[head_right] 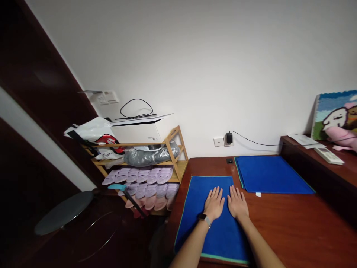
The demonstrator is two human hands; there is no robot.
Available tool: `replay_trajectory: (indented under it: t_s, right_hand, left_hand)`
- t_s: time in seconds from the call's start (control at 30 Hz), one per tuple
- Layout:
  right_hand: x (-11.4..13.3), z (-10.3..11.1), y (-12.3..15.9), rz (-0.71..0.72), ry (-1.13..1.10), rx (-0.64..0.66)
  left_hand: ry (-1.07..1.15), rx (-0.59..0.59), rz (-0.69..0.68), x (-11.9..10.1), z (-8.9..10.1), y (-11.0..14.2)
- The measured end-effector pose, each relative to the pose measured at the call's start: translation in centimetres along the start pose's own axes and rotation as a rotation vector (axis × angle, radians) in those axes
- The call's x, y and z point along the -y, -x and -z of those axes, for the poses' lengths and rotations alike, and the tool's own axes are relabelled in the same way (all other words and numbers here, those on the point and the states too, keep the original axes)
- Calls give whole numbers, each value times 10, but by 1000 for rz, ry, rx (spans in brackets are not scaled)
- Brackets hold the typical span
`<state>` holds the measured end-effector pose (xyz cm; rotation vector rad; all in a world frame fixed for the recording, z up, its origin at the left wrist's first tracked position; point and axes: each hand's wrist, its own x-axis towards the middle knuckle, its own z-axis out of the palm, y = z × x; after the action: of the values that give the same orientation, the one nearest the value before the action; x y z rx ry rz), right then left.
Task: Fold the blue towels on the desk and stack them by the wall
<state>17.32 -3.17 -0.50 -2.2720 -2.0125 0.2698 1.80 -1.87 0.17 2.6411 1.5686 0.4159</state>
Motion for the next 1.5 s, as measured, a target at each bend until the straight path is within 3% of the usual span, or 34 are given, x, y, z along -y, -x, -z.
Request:
replay_trajectory:
  t_s: [0.07, 0.27, 0.37, 0.67, 0.87, 1.0, 1.13, 1.2, 1.3, 1.5]
  right_hand:
    - [0, 0, 0, 2, -2, -8]
    - [2, 3, 2, -11, 13, -14]
    - [2, 4, 2, -20, 4, -3]
    - [11, 13, -27, -28, 6, -4]
    - [8, 1, -39, -2, -6, -16]
    - [7, 0, -38, -2, -13, -19]
    - [7, 4, -38, 8, 11, 5]
    - [8, 6, -37, 5, 15, 11]
    - [8, 7, -37, -3, 13, 0]
    - [8, 4, -36, -20, 20, 7]
  left_hand:
    - [-2, 17, 26, 10, -1, -1]
    - [-131, 6, 241, 99, 20, 24]
    - [-170, -29, 277, 122, 24, 31]
    - [-182, -78, 277, 115, 17, 31]
    - [-175, -126, 252, 117, 22, 32]
    - [-108, -174, 110, 75, 15, 8]
    - [21, -68, -36, 18, -6, -31]
    - [36, -9, -21, 10, -12, -43]
    - [3, 26, 61, 35, -8, -42]
    - [-118, -10, 320, 127, 19, -14]
